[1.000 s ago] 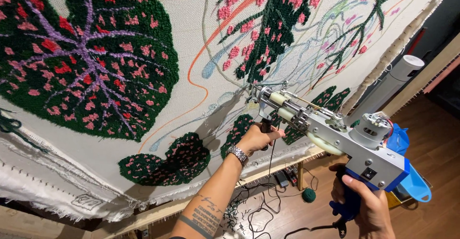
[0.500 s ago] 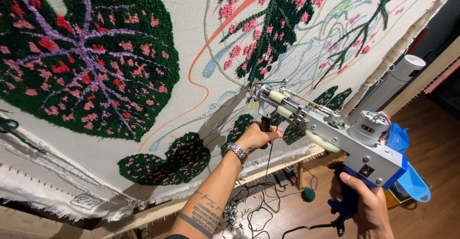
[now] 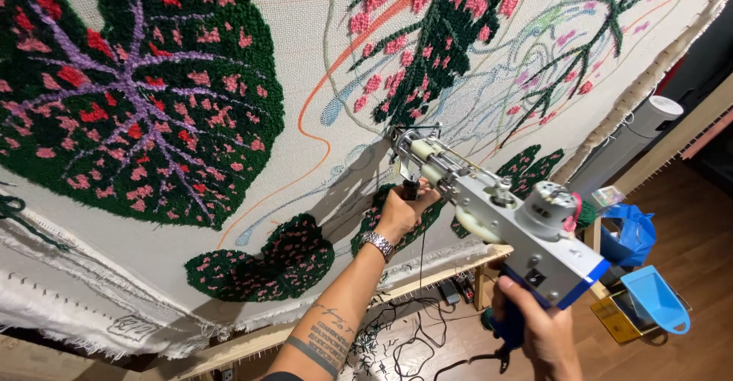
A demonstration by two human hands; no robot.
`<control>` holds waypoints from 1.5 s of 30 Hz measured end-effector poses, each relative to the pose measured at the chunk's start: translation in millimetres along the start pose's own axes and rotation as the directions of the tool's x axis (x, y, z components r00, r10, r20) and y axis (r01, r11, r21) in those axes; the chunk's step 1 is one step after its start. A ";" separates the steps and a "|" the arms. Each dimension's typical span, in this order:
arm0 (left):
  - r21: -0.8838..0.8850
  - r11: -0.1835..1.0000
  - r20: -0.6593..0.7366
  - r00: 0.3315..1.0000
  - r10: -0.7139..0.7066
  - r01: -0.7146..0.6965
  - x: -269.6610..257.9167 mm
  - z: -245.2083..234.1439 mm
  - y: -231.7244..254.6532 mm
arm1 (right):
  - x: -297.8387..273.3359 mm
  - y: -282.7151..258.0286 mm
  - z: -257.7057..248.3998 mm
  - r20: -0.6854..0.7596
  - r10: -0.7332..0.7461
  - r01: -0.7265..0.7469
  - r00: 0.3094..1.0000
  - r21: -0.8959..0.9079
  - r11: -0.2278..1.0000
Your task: Using a tufting gun to create leaf patterns on a rug canvas.
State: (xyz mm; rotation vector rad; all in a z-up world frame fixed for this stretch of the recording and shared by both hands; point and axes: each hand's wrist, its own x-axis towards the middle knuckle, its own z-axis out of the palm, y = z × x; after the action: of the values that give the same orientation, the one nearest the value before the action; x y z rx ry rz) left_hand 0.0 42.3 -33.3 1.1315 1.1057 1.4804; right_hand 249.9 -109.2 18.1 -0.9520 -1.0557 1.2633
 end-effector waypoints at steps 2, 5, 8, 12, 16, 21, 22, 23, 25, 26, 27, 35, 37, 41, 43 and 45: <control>0.022 1.000 -0.022 1.000 -0.001 0.002 21.4 -9.4 -28.6 | 3.4 14.8 -1.9 -0.009 -0.010 0.009 1.000 -0.063 0.998; 0.049 0.999 -0.044 0.999 0.003 0.000 50.0 -22.9 -59.3 | 10.6 26.6 5.5 0.069 -0.149 0.161 0.986 -0.225 0.961; 0.078 0.997 -0.059 0.998 0.001 0.004 59.7 -35.9 -61.6 | 8.5 7.8 31.1 0.123 -0.193 0.224 0.973 -0.338 0.914; 0.220 0.975 -0.073 0.997 -0.014 0.030 47.1 -42.9 -37.0 | 14.6 18.4 24.7 0.171 -0.204 0.251 0.964 -0.329 0.910; 0.263 0.965 -0.095 0.995 0.018 0.008 62.7 -41.0 -65.7 | 17.2 30.7 14.1 0.087 -0.099 0.118 0.991 -0.239 0.964; 0.310 0.946 -0.121 0.991 -0.060 0.095 46.6 -36.5 -40.1 | 15.0 41.6 15.3 0.107 -0.138 0.165 0.985 -0.311 0.936; 0.313 0.945 -0.120 0.991 -0.057 0.092 48.1 -37.8 -38.8 | 14.5 38.9 18.9 0.106 -0.141 0.167 0.984 -0.309 0.936; 0.304 0.952 -0.095 0.995 -0.016 0.044 48.7 -39.4 -37.9 | 13.5 36.2 22.5 0.099 -0.122 0.146 0.988 -0.294 0.944; 0.295 0.955 -0.072 0.997 0.026 -0.003 48.3 -39.4 -30.2 | 13.6 31.7 26.9 0.093 -0.102 0.125 0.990 -0.278 0.952; 0.261 0.965 -0.059 0.998 0.038 -0.021 47.0 -37.8 -23.5 | 14.3 30.0 27.8 0.087 -0.131 0.151 0.988 -0.301 0.941; 0.227 0.973 -0.048 0.998 0.050 -0.038 44.8 -37.4 -16.9 | 14.6 28.9 29.1 0.082 -0.159 0.177 0.984 -0.323 0.930; 0.234 0.972 -0.065 0.998 0.010 0.005 40.1 -33.2 16.2 | 16.8 22.0 33.8 0.096 -0.138 0.156 0.986 -0.225 0.962; 0.231 0.973 -0.058 0.998 0.029 -0.015 42.7 -32.4 16.7 | 17.0 14.6 35.1 0.098 -0.116 0.135 0.988 -0.208 0.969; 0.234 0.971 -0.060 0.996 0.061 -0.045 47.1 -31.3 -3.2 | 15.2 14.7 24.2 0.060 -0.058 0.069 0.997 -0.201 0.977; 0.230 0.970 -0.054 0.994 0.095 -0.081 48.3 -24.3 -12.0 | 17.0 15.3 11.7 0.035 -0.033 0.038 0.999 -0.168 0.985; 0.114 0.980 0.010 0.986 0.164 -0.164 46.2 -12.6 -17.0 | 18.1 9.7 -2.1 -0.009 -0.044 0.044 0.999 -0.040 0.998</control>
State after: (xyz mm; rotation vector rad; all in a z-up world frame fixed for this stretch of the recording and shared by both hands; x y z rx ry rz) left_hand -16.0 88.9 -45.8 1.3302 1.1303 1.5587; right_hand 249.5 -90.4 9.7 -0.9591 -1.0923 1.2042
